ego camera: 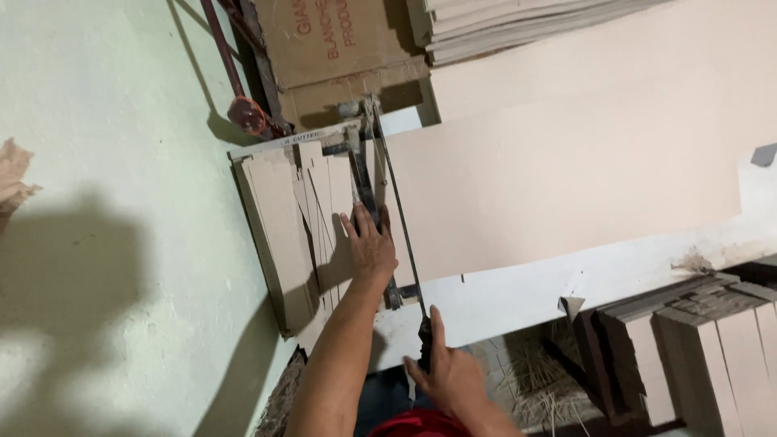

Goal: The person operates a manual paper cutter to slice large sheets of cardboard. They repeatedly position the cardboard against the machine's guide, pull down the lever to cut the material, and then remove the cut pieces.

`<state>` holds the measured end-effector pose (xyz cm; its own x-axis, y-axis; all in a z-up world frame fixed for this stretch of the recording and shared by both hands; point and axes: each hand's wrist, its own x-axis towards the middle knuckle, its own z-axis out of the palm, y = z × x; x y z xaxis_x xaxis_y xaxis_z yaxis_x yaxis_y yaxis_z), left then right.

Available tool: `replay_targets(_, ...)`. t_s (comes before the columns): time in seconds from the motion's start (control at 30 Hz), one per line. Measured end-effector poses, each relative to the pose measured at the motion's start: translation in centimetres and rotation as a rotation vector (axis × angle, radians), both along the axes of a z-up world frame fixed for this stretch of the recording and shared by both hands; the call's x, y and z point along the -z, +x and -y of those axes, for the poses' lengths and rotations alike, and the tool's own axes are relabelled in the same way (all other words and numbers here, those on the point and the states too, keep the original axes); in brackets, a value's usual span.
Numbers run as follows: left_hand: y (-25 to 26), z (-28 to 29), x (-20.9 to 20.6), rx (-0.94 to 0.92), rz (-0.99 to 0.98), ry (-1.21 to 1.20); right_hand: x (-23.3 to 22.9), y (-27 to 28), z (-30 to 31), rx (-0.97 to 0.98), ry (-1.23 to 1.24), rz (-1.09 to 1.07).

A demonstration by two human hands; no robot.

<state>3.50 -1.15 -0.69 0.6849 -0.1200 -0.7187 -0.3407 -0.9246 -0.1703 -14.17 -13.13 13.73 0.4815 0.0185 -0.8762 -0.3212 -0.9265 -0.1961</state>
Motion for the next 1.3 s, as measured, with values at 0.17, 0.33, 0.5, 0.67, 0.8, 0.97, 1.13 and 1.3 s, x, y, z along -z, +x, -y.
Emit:
replay_targets(0.17,0.0,-0.1,-1.0,-0.074,-0.08,-0.06,18.2,-8.3,1.2,0.014,0.007,0.416)
replay_targets(0.33,0.3,-0.3,-0.6,-0.058,-0.067,-0.028,14.5,-6.1,1.5,0.103,0.075,0.287)
replay_targets(0.5,-1.4,-0.5,-1.7,0.135,0.151,-0.117,-4.9,1.9,2.0,0.366,0.216,-0.023)
replay_targets(0.67,-5.3,-0.9,6.4,0.337,-0.06,-0.576,-3.5,3.8,5.2,0.651,0.441,-0.093)
replay_targets(0.8,-7.7,-4.4,2.3,0.776,0.328,-0.683,6.9,3.6,9.0,1.16,0.354,0.068)
replay_targets(0.97,-6.9,-7.3,-2.9,0.575,-0.032,-0.35,15.7,4.5,13.4,1.712,0.595,0.172)
replay_targets(1.13,-5.3,-10.8,-0.9,0.6,0.089,-0.243,19.6,-0.1,17.0,1.727,0.711,0.258)
replay_targets(1.3,-5.6,-13.6,1.6,0.61,0.148,-0.315,15.5,0.9,13.3,1.584,0.578,0.179)
